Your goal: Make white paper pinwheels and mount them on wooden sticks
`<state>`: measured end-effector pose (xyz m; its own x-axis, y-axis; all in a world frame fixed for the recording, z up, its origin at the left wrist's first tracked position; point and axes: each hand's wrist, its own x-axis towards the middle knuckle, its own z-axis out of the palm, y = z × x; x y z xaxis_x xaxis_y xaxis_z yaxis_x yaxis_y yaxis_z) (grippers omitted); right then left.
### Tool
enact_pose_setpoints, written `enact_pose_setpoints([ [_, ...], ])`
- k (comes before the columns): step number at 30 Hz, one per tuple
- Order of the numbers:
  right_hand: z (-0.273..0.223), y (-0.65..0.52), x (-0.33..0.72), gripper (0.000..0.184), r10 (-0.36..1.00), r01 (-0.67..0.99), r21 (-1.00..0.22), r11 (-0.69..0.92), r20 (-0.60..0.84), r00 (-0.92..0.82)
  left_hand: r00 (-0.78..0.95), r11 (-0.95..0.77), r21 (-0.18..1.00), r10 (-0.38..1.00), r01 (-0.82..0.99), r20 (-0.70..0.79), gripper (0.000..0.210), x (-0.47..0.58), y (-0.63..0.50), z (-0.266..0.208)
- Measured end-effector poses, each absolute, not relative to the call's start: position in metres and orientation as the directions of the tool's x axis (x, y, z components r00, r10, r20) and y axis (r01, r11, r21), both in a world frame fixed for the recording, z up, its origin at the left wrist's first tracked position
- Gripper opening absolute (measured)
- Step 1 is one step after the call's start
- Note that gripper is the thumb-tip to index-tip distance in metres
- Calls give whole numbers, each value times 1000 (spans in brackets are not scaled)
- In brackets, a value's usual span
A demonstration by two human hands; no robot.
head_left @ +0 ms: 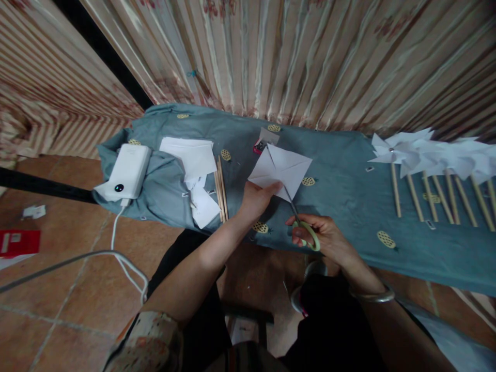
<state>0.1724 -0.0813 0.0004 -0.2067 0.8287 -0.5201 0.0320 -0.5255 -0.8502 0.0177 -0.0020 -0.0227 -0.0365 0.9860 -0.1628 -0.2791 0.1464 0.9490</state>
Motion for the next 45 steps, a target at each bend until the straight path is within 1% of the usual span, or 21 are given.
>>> enact_pose_setpoints([
  [6,3,-81,173,47,845,49,-870,-491,-489,-216,38,205,943,979,-262,-203,18,19,-5,-22],
  [10,2,-81,173,47,840,53,-863,-502,-501,-210,14,214,937,976,-275,-219,22,20,-5,-22],
  [17,-1,-81,173,46,846,42,-867,-497,-494,-199,-2,182,937,982,-299,-191,18,20,-5,-22],
  [22,0,-81,173,47,850,64,-872,-486,-488,-199,-36,182,945,979,-270,-199,22,19,-5,-23],
  [30,3,-80,172,49,868,65,-890,-450,-454,-201,53,230,940,973,-252,-224,17,21,-8,-27],
  [38,1,-81,171,47,860,32,-877,-479,-477,-181,33,221,946,975,-235,-220,15,21,-7,-28],
  [45,-1,-80,172,45,869,75,-892,-445,-450,-204,51,254,936,967,-242,-249,13,22,-9,-26],
])
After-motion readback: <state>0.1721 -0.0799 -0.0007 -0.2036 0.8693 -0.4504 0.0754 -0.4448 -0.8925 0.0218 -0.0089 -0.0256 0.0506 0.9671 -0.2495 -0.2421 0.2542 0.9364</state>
